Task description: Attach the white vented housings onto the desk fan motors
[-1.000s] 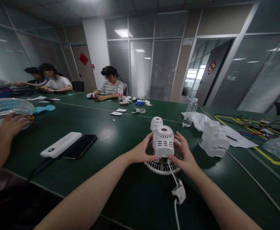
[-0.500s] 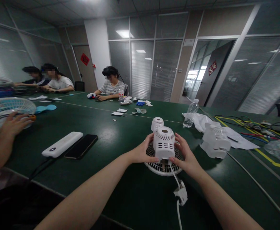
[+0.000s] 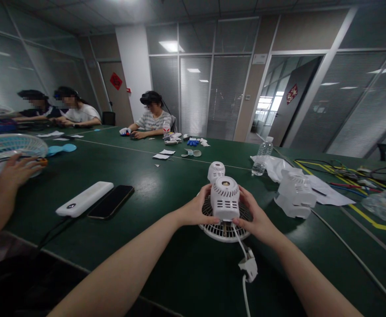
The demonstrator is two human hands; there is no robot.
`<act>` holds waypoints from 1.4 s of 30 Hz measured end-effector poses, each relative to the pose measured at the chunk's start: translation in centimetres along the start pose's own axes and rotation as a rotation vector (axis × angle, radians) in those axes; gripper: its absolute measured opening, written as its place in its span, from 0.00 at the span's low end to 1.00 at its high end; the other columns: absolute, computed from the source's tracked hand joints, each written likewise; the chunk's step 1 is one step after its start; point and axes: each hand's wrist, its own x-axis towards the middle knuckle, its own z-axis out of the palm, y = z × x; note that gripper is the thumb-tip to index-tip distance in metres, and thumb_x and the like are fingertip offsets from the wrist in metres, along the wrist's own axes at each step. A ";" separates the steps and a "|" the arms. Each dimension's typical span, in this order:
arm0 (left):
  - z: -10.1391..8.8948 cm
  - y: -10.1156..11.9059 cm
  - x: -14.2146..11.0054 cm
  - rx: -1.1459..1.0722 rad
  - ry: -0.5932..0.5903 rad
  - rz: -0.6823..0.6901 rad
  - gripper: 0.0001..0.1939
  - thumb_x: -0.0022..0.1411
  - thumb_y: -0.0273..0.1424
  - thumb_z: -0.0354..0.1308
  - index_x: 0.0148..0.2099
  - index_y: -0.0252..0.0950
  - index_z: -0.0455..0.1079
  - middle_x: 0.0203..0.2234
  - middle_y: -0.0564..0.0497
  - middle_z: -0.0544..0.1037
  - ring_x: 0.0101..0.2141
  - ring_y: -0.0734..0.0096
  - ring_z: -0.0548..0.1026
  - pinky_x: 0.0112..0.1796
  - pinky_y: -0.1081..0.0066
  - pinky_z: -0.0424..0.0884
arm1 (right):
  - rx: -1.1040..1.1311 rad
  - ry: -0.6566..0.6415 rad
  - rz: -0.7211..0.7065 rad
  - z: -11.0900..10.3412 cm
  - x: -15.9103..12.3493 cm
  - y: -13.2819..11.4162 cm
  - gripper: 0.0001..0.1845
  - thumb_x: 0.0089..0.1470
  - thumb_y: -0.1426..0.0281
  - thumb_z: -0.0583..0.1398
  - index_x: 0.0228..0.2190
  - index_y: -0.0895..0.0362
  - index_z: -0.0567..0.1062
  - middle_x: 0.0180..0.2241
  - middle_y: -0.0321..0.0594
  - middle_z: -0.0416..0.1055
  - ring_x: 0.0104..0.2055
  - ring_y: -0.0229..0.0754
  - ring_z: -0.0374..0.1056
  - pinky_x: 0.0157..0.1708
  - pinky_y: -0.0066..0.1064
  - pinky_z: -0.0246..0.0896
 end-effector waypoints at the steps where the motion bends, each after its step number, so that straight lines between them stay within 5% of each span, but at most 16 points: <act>1: 0.0 -0.1 0.0 0.001 0.004 0.004 0.57 0.42 0.41 0.71 0.67 0.42 0.39 0.63 0.39 0.50 0.62 0.44 0.51 0.60 0.45 0.50 | -0.019 -0.002 -0.003 -0.1 0.0 0.0 0.47 0.47 0.64 0.66 0.62 0.46 0.49 0.64 0.43 0.50 0.65 0.53 0.49 0.63 0.52 0.43; 10: -0.2 -0.4 0.2 -0.021 0.000 -0.044 0.62 0.44 0.40 0.70 0.68 0.42 0.29 0.63 0.37 0.52 0.63 0.46 0.52 0.60 0.44 0.48 | -0.165 0.021 0.028 -0.1 0.2 0.7 0.48 0.48 0.64 0.65 0.63 0.47 0.46 0.63 0.45 0.54 0.64 0.53 0.50 0.62 0.54 0.43; 23: -0.8 -1.0 0.3 0.016 0.042 -0.125 0.58 0.44 0.40 0.70 0.68 0.43 0.36 0.62 0.36 0.55 0.61 0.46 0.58 0.58 0.43 0.52 | -0.300 0.103 0.025 1.0 0.4 3.4 0.44 0.54 0.62 0.60 0.64 0.45 0.42 0.66 0.39 0.45 0.67 0.51 0.42 0.64 0.54 0.34; 33: -1.0 -1.2 0.5 0.032 0.018 -0.075 0.54 0.45 0.41 0.69 0.67 0.41 0.42 0.63 0.39 0.55 0.61 0.49 0.56 0.60 0.45 0.51 | -0.047 0.018 0.071 0.2 0.4 2.4 0.45 0.51 0.63 0.63 0.63 0.45 0.47 0.66 0.38 0.48 0.67 0.49 0.44 0.64 0.54 0.38; 42: -1.8 -1.4 0.5 0.068 -0.023 -0.075 0.50 0.44 0.42 0.69 0.66 0.40 0.49 0.61 0.41 0.59 0.60 0.49 0.59 0.59 0.47 0.55 | -0.119 -0.029 0.048 -0.6 0.2 1.9 0.48 0.47 0.64 0.66 0.63 0.45 0.47 0.66 0.40 0.47 0.67 0.51 0.43 0.64 0.55 0.35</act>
